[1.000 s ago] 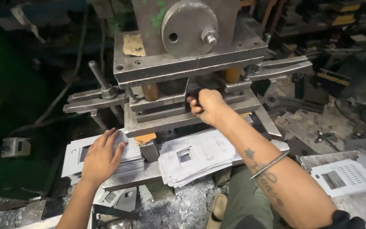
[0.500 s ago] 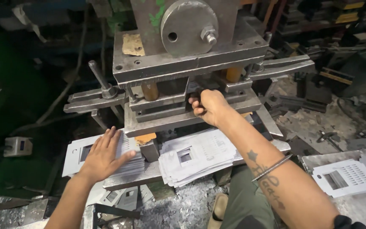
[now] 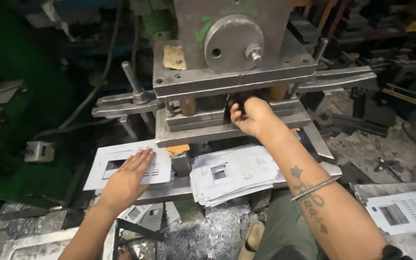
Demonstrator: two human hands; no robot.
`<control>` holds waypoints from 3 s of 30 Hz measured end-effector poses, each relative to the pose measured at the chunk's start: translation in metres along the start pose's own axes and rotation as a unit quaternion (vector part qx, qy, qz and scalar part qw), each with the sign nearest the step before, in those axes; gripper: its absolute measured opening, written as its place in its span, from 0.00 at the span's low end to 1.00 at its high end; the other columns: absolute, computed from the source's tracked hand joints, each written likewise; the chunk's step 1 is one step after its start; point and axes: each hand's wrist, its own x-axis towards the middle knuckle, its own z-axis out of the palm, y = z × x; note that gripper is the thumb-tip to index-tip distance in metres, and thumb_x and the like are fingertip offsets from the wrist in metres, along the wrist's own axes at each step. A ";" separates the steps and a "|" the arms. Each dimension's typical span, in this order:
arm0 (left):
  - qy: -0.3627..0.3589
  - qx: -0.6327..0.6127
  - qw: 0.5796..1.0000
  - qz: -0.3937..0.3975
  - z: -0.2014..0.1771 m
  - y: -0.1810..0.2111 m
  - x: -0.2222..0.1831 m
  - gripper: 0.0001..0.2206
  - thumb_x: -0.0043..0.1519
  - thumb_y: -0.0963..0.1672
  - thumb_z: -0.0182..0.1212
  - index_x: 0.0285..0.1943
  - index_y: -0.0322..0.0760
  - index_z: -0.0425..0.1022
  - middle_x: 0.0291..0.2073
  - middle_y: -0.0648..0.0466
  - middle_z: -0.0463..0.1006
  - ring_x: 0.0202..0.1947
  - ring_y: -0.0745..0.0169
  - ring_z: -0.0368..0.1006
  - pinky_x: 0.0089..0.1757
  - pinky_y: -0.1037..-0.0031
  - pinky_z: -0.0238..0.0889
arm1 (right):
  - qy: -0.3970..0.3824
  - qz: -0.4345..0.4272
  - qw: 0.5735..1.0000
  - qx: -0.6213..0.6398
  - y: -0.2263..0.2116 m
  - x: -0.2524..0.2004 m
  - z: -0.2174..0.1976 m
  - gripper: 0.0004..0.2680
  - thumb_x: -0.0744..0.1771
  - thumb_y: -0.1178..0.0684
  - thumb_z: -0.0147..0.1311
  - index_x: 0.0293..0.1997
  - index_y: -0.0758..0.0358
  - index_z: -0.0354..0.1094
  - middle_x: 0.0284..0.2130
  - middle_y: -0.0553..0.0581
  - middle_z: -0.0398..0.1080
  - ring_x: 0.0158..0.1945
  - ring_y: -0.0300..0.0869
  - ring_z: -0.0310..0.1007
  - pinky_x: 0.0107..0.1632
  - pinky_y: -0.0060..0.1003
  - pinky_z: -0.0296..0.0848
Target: Operating a manual press machine to stamp holes into white metal sheets.
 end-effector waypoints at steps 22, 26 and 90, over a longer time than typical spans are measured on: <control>0.170 0.107 0.979 0.014 0.007 0.000 -0.046 0.29 0.57 0.46 0.58 0.67 0.27 0.61 0.65 0.39 0.67 0.65 0.44 0.65 0.60 0.59 0.61 | 0.101 -0.006 0.972 -0.210 0.165 -0.138 -0.167 0.17 0.68 0.40 0.53 0.32 0.67 0.70 0.20 0.53 0.66 0.20 0.37 0.60 0.23 0.31 0.58; 0.133 0.110 0.984 0.036 -0.034 0.018 -0.065 0.27 0.53 0.38 0.55 0.65 0.35 0.69 0.61 0.47 0.75 0.60 0.52 0.72 0.57 0.66 0.66 | 0.042 0.034 0.968 -0.246 0.171 -0.143 -0.153 0.17 0.67 0.40 0.53 0.36 0.69 0.73 0.22 0.54 0.69 0.20 0.36 0.63 0.22 0.30 0.59; -0.021 0.091 0.987 -0.127 0.016 0.015 0.004 0.55 0.46 0.60 0.69 0.79 0.40 0.43 0.77 0.39 0.42 0.75 0.43 0.36 0.67 0.53 0.32 | -0.007 -0.036 0.993 -0.111 0.008 -0.013 -0.001 0.08 0.64 0.67 0.34 0.36 0.68 0.61 0.28 0.60 0.66 0.20 0.36 0.57 0.18 0.31 0.49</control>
